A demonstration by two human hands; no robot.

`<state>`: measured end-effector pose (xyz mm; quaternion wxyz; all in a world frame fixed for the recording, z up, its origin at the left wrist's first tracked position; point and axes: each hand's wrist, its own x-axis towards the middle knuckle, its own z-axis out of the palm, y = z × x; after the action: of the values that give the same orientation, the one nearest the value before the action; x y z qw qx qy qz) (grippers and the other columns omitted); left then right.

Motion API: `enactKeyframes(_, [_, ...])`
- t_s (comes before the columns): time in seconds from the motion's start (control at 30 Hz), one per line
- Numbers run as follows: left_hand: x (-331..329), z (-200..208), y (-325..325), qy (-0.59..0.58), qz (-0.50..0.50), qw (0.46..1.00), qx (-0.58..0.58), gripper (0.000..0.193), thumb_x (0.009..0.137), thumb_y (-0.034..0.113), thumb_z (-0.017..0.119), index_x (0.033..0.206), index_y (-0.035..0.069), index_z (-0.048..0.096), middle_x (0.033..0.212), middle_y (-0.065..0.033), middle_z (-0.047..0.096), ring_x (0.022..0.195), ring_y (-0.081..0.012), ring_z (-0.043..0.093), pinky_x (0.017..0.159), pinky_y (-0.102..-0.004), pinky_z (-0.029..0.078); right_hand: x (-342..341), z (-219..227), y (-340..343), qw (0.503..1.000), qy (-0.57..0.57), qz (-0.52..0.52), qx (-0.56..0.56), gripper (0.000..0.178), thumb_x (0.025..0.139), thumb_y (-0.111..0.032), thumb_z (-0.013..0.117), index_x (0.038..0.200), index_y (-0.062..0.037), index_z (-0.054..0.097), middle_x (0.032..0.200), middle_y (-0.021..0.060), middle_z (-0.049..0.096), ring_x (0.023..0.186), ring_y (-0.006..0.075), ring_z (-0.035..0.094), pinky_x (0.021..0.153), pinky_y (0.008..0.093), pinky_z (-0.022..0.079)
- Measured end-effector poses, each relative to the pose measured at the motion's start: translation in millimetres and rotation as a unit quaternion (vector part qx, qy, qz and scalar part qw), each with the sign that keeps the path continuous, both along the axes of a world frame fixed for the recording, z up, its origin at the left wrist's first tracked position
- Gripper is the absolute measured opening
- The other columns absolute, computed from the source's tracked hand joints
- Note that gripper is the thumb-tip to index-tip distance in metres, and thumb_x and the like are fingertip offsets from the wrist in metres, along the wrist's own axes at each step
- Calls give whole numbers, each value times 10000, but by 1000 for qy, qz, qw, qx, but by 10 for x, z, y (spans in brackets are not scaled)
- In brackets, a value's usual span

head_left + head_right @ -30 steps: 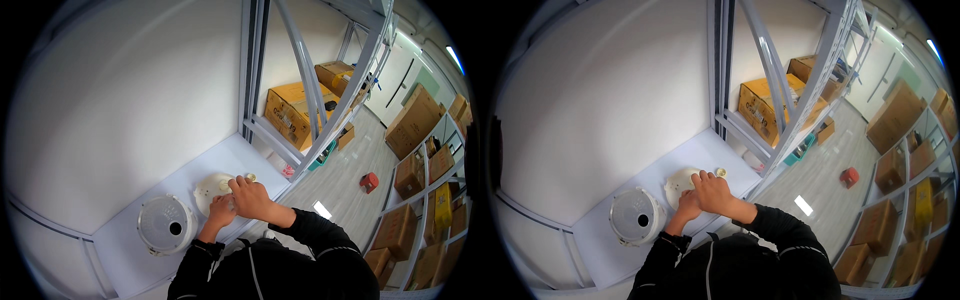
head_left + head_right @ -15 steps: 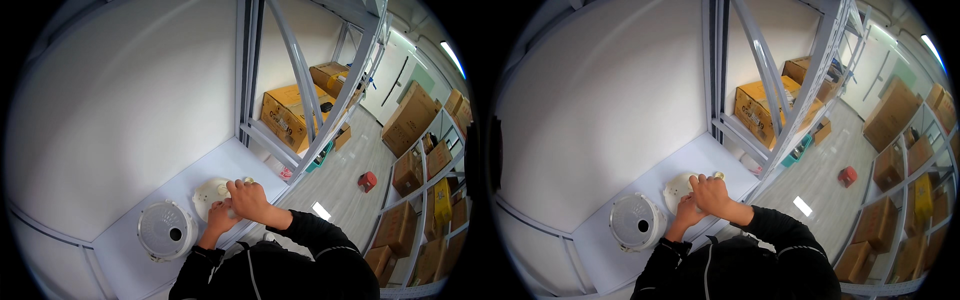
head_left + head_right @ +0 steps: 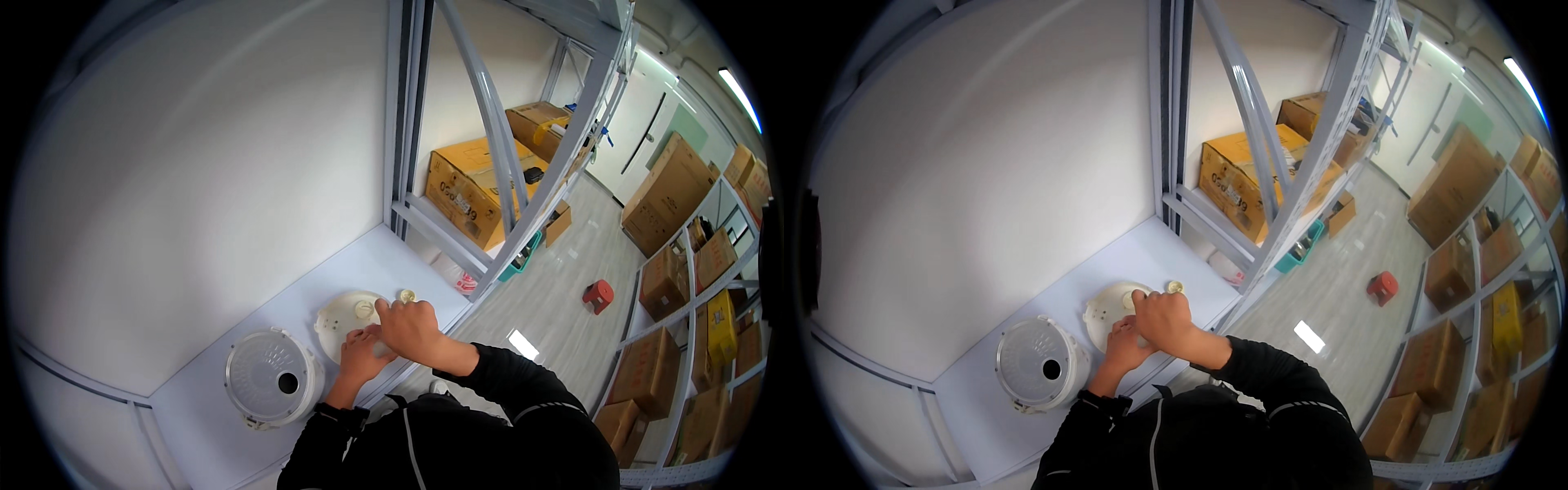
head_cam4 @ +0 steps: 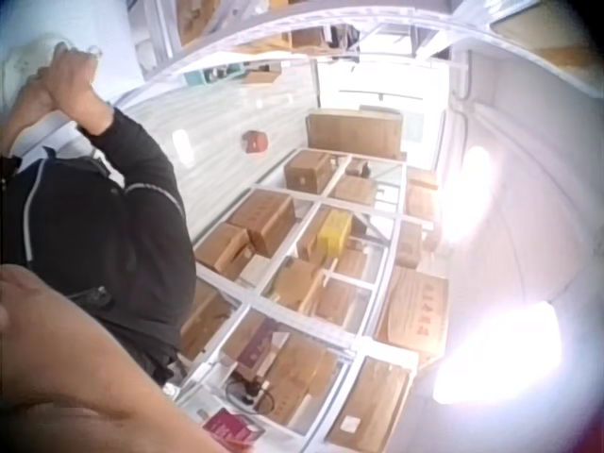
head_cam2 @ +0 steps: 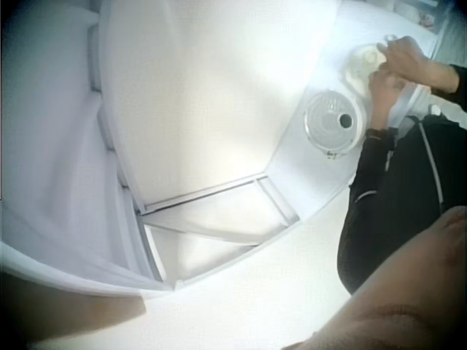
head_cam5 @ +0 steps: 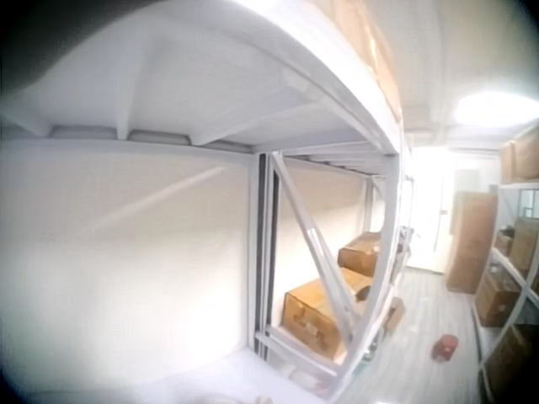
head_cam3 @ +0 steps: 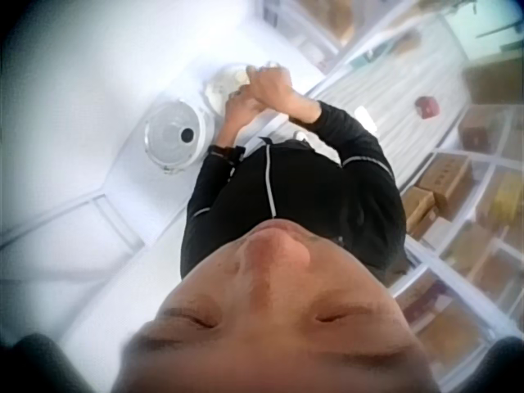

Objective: The person assembles a white cylindrical appliance by attaching a circular lid with a screwdriver, inserting small components, and securing the parts. The person handles the lid, base, and small white pieces, using a screwdriver to fasten screws.

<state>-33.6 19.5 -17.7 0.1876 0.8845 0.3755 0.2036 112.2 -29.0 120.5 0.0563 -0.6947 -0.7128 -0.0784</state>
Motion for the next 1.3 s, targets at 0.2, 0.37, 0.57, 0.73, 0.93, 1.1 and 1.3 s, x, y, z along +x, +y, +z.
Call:
enactKeyframes(0.2, [-24,-250,151,23,-23,992,-119,573,780,551,834,1201,170,756,1568,-46,577,1417,-348,464,1093,-541,426,91,25,-41,983,-2,115,145,454,832,-454,779,987,-68,595,763,98,628,654,236,688,491,343,463])
enactKeyframes(0.37, [-8,-30,79,76,-9,990,-120,580,784,560,828,1224,188,769,1567,-41,579,1419,-346,469,1090,-542,432,138,91,59,996,10,-13,-93,634,746,-474,834,1136,-62,551,935,112,629,722,241,698,574,351,501])
enactKeyframes(0.57, [-49,-200,120,38,-12,993,-111,588,789,561,830,1251,203,767,1530,-9,604,1434,-335,451,1089,-545,424,126,86,-52,976,-49,138,161,486,849,-493,775,1012,-76,586,811,77,648,598,218,668,551,330,458])
enactKeyframes(0.73, [5,154,43,76,-11,987,-140,577,793,564,828,1253,222,765,1492,3,622,1431,-324,453,1074,-546,422,82,70,-13,998,-40,45,31,432,853,-442,765,996,-82,572,870,93,624,680,211,664,511,321,447])
enactKeyframes(0.93, [-18,-109,56,51,17,991,-126,583,791,562,827,1258,220,760,1527,-2,600,1437,-314,453,1069,-548,422,62,52,-55,994,-31,77,72,401,821,-367,788,1013,-79,585,909,100,619,657,205,671,478,319,450])
enactKeyframes(1.1, [-12,-108,57,55,10,990,-129,626,791,570,819,1312,233,737,1559,-20,579,1445,-317,447,1076,-555,420,74,47,-40,993,6,108,42,377,819,-319,792,1037,-69,615,884,87,627,687,227,692,516,339,512])
enactKeyframes(1.3, [21,-17,16,77,20,988,-130,618,797,556,815,1321,239,734,1580,-28,561,1468,-318,427,1093,-561,405,120,41,-3,996,-1,82,20,383,821,-303,806,1049,-62,614,902,91,633,775,255,716,552,349,547])
